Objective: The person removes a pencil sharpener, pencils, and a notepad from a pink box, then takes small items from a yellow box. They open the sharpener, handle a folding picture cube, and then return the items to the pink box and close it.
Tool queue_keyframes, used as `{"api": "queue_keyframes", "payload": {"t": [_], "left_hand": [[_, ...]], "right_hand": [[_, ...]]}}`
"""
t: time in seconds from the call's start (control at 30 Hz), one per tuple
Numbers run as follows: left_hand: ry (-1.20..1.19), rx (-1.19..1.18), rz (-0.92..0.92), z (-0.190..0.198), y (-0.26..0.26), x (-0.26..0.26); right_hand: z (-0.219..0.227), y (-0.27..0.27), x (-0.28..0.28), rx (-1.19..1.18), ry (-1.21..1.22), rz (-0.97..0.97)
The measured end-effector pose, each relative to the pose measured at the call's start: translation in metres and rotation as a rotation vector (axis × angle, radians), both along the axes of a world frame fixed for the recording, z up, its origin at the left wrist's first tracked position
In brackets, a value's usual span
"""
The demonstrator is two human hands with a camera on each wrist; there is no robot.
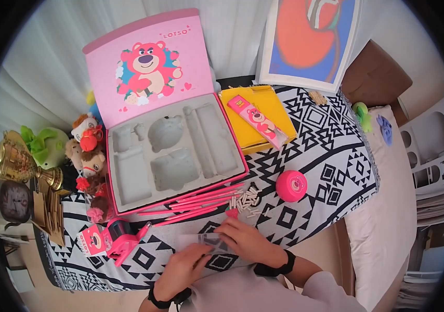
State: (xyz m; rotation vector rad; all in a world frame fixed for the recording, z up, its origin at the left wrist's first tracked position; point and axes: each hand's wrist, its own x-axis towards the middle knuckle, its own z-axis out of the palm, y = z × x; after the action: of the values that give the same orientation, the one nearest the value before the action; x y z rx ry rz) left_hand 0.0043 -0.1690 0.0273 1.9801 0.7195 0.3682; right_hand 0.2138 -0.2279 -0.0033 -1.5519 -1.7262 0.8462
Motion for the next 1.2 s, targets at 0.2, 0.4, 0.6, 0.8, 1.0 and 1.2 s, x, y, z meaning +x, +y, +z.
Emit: {"api": "queue_keyframes", "payload": {"t": [0.2, 0.4, 0.6, 0.8, 1.0, 1.2], "left_hand": [[0.133, 0.369, 0.148, 0.024, 0.024, 0.008], [0.199, 0.135, -0.062, -0.010, 0.038, 0.007], [0.156, 0.001, 0.109, -0.001, 0.048, 0.015], [0.102, -0.008, 0.019, -0.015, 0.054, 0.013], [0.057, -0.289, -0.008, -0.020, 0.060, 0.001], [-0.074, -0.359, -0.016, -0.022, 0.062, -0.003]], "right_hand": [[-0.005, 0.008, -0.002, 0.094, -0.006, 0.030], [-0.003, 0.003, 0.003, 0.088, 0.061, -0.087], [0.014, -0.023, 0.054, 0.127, -0.147, -0.591], [0.006, -0.034, 0.057, 0.017, -0.392, -0.552], [0.003, -0.035, 0.061, -0.037, -0.333, -0.578], [0.028, -0.030, 0.045, -0.085, -0.277, -0.667]]}}
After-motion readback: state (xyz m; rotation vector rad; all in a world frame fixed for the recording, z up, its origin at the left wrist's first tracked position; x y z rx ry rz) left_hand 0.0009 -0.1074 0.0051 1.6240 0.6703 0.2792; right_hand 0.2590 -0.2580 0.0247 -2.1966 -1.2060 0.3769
